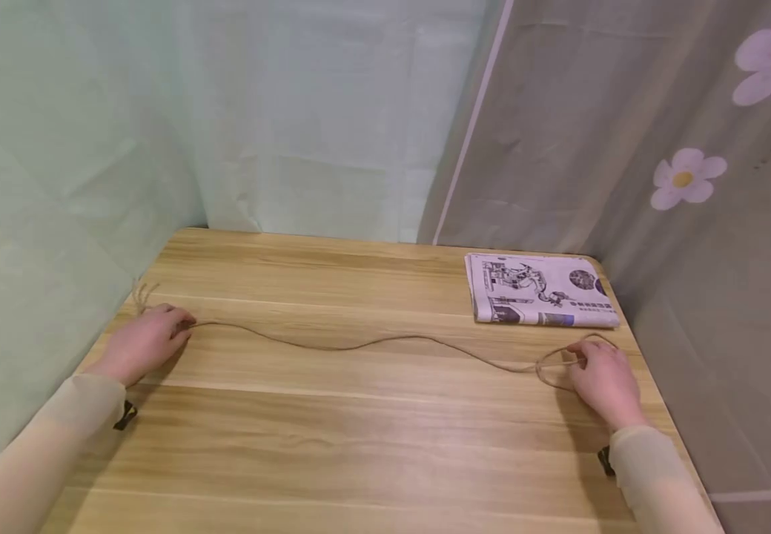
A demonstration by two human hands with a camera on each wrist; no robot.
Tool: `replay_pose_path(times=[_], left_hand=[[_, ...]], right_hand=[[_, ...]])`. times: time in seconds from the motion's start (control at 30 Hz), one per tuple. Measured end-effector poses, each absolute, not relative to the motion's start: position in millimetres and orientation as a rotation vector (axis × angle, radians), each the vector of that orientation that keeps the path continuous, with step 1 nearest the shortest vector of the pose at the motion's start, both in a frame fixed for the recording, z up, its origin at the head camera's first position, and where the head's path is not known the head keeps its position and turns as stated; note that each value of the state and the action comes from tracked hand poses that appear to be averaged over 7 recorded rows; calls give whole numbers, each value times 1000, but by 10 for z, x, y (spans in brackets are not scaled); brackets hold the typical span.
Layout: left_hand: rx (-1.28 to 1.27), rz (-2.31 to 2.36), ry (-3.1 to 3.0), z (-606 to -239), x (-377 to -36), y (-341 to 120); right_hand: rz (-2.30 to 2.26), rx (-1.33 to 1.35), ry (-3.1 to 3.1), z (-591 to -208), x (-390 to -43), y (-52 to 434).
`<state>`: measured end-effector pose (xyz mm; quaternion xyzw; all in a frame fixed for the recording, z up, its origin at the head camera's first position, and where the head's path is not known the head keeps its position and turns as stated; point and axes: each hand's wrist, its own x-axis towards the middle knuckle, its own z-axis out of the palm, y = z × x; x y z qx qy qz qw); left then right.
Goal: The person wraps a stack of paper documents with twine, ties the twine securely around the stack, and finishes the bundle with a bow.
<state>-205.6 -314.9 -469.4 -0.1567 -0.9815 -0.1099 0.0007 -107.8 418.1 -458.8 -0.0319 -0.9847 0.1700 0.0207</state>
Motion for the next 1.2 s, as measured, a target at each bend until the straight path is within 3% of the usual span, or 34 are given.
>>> replay_pose_path(times=[0.33, 0.6, 1.2], left_hand=[[-824, -346, -2999, -4673, -1985, -2762], [-781, -322, -2976, -4719, -1996, -2636], [-728, -383, -2917, -4860, -2102, -2822]], right_hand=[[216, 188, -2953, -4527, -1063, 3864], [257, 333, -3062, -4602, -1096, 3643], [407, 320, -2942, -4757, -1079, 4160]])
